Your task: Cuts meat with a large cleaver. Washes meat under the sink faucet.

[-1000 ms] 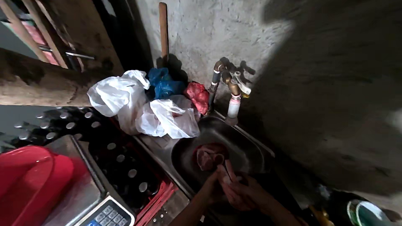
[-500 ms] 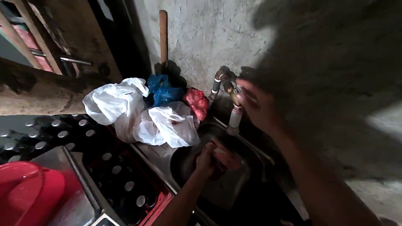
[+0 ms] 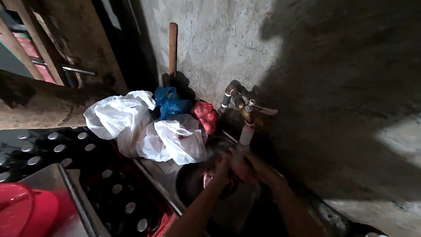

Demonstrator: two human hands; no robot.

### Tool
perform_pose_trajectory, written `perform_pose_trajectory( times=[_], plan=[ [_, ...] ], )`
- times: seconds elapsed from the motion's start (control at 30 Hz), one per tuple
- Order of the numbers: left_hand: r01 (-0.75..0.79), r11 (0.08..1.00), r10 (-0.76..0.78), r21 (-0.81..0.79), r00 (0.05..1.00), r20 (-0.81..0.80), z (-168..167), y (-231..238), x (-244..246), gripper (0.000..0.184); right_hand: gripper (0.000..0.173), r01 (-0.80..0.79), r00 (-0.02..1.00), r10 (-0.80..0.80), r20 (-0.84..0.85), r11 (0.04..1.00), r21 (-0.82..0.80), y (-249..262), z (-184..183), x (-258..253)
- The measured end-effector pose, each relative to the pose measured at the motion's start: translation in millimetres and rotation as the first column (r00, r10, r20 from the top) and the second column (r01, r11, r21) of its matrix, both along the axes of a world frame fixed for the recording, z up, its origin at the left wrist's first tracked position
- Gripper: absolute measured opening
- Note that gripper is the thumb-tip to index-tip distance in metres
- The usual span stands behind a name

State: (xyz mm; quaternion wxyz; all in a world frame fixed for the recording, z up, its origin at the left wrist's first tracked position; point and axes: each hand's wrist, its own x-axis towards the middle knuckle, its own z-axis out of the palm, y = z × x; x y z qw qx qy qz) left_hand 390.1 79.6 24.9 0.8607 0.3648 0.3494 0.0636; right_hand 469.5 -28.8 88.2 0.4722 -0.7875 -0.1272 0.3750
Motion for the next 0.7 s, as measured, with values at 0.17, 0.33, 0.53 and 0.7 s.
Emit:
perform_pose_trajectory(
  times=[0.17, 0.33, 0.53, 0.7],
  plan=[
    [0.05, 0.982, -0.045, 0.183, 0.999, -0.029, 1, -8, -3, 0.031, 0.063, 0.004, 0.994, -0.019, -0.109, 0.991, -0.131, -8, -3, -24],
    [0.089, 0.952, -0.086, 0.292, 0.996, -0.023, 5, -3, -9, 0.032, 0.04, 0.151, 0.958, -0.135, -0.251, 0.988, 0.042, -12, -21, -27],
    [0.057, 0.921, -0.062, 0.386, 0.998, 0.0, 7, 5, -6, 0.028, 0.042, 0.148, 0.986, -0.144, -0.082, 0.988, 0.049, 5, -22, -28],
    [0.085, 0.874, -0.081, 0.479, 0.996, -0.029, 16, 8, -8, 0.038, 0.043, 0.149, 0.989, -0.149, -0.021, 0.988, 0.037, 16, -17, -33]
  ],
)
